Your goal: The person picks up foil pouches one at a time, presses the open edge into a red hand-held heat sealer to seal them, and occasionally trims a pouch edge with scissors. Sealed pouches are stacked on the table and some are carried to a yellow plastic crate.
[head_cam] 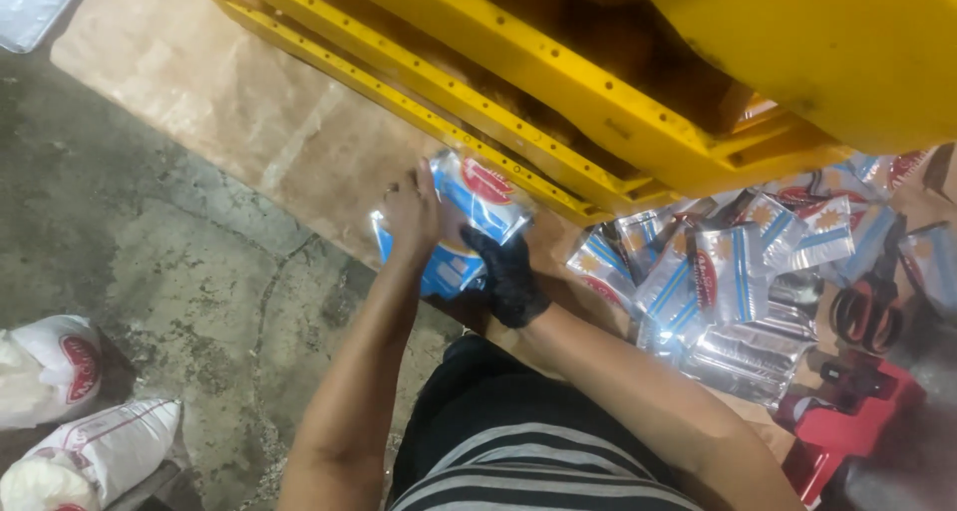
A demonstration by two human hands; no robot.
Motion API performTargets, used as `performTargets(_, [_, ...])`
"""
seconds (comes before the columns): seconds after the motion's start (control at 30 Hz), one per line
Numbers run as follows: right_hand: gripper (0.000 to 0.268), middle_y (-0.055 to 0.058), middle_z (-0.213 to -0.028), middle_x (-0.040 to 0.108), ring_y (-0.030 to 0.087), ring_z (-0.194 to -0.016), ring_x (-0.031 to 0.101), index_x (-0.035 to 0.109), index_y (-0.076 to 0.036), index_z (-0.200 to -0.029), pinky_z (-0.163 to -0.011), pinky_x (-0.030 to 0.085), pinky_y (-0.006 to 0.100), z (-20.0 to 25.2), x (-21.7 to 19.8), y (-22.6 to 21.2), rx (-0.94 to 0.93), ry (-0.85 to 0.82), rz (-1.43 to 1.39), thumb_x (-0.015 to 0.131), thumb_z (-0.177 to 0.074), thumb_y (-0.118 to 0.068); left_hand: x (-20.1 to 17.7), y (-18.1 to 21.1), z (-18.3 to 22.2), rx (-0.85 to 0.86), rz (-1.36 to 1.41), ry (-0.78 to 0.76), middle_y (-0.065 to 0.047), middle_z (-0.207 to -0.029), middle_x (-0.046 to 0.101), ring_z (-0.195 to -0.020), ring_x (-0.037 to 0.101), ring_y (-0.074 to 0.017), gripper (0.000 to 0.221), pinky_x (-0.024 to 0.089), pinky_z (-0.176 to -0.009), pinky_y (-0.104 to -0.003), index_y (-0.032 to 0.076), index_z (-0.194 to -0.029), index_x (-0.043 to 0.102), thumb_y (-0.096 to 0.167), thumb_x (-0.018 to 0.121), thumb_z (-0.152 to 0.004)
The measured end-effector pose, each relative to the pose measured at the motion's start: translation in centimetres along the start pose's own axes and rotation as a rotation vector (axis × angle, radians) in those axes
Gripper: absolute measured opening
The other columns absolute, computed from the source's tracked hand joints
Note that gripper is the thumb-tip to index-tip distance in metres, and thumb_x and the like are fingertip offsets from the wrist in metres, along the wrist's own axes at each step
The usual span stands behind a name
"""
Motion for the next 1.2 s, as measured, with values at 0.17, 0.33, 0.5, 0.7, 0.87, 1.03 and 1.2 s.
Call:
performTargets(0.17, [0.046, 0.023, -0.108, 0.068, 0.037, -0.082, 0.059, 0.066, 0.000, -0.140, -0.065, 0.048, 0.048, -1.1, -4.4, 2.1, 0.420, 0.039, -0.090, 0.080, -0.100, -0.018, -8.9, 5.6, 1.3, 0.264, -0.220, -0.462, -0.025, -0.116, 0.069, -0.111, 0.064, -0.0439, 0.053, 0.047, -0.097, -0.052, 0.009, -0.124, 0.070, 0.053, 0.052, -0.101])
performTargets(0.33, [0.048, 0.014, -0.120, 0.071, 0.025, -0.107, 0.071, 0.061, -0.003, -0.129, -0.095, 0.059, 0.040, 2.6, -4.4, -5.2, 0.372, -0.158, -0.188, 0.075, -0.085, -0.013, -9.5, 2.7, 2.7, 0.083, 0.198, -0.721, -0.021, -0.128, 0.066, -0.119, 0.064, -0.0316, 0.070, 0.052, -0.100, -0.040, 0.003, -0.143, 0.049, 0.050, 0.061, -0.093])
performTargets(0.5, [0.053, 0.023, -0.122, 0.072, 0.030, -0.113, 0.070, 0.063, 0.006, -0.129, -0.099, 0.058, 0.041, 4.7, -13.5, -3.0, 0.533, -0.045, -0.330, 0.065, -0.092, -0.032, -7.5, 1.1, 9.7, -0.257, 0.618, -1.012, -0.011, -0.137, 0.064, -0.120, 0.063, -0.0213, 0.068, 0.054, -0.098, -0.035, 0.007, -0.151, 0.042, 0.036, 0.067, -0.094])
performTargets(0.7, [0.033, 0.022, -0.128, 0.072, 0.026, -0.120, 0.070, 0.067, -0.002, -0.131, -0.106, 0.054, 0.038, 9.6, -16.3, -1.4, 0.046, -0.271, 0.384, 0.060, -0.100, -0.006, -7.6, 2.6, 13.0, 0.048, 0.760, -1.254, -0.006, -0.129, 0.068, -0.116, 0.063, -0.0141, 0.059, 0.051, -0.101, -0.034, 0.005, -0.144, 0.047, 0.017, 0.073, -0.092])
performTargets(0.87, [0.049, 0.023, -0.125, 0.069, 0.026, -0.113, 0.068, 0.062, 0.004, -0.135, -0.100, 0.057, 0.040, 12.5, -14.2, -7.6, 0.195, -0.012, -0.013, 0.073, -0.087, 0.008, -4.7, 6.2, 13.8, 0.275, 0.621, -1.330, -0.010, -0.133, 0.066, -0.121, 0.059, -0.0143, 0.059, 0.050, -0.105, -0.034, 0.004, -0.149, 0.049, 0.027, 0.071, -0.099])
performTargets(1.03, [0.055, 0.016, -0.131, 0.067, 0.023, -0.118, 0.067, 0.055, 0.002, -0.140, -0.101, 0.056, 0.039, 19.3, -16.3, -14.4, 0.001, 0.082, -0.225, 0.070, -0.087, 0.002, -6.0, 18.2, 18.2, 0.026, 1.195, -1.904, -0.012, -0.158, 0.044, -0.144, 0.048, -0.0247, 0.100, 0.045, -0.117, -0.042, 0.010, -0.162, 0.027, 0.056, 0.076, -0.088])
performTargets(1.2, [0.052, 0.015, -0.129, 0.068, 0.025, -0.117, 0.068, 0.054, 0.002, -0.138, -0.100, 0.057, 0.041, 30.5, -21.0, -14.0, -0.309, 0.380, -0.268, 0.069, -0.087, 0.000, -1.8, 18.2, 32.5, -0.042, 1.265, -1.819, -0.009, -0.155, 0.042, -0.141, 0.045, -0.0256, 0.120, 0.043, -0.115, -0.045, 0.010, -0.159, 0.022, 0.056, 0.089, -0.071])
Point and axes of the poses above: each hand's wrist, its own z-axis away from the middle knuckle, its own x-axis out of the palm, y = z × x, the point moved 2 cm from there along -z, towards the middle knuckle
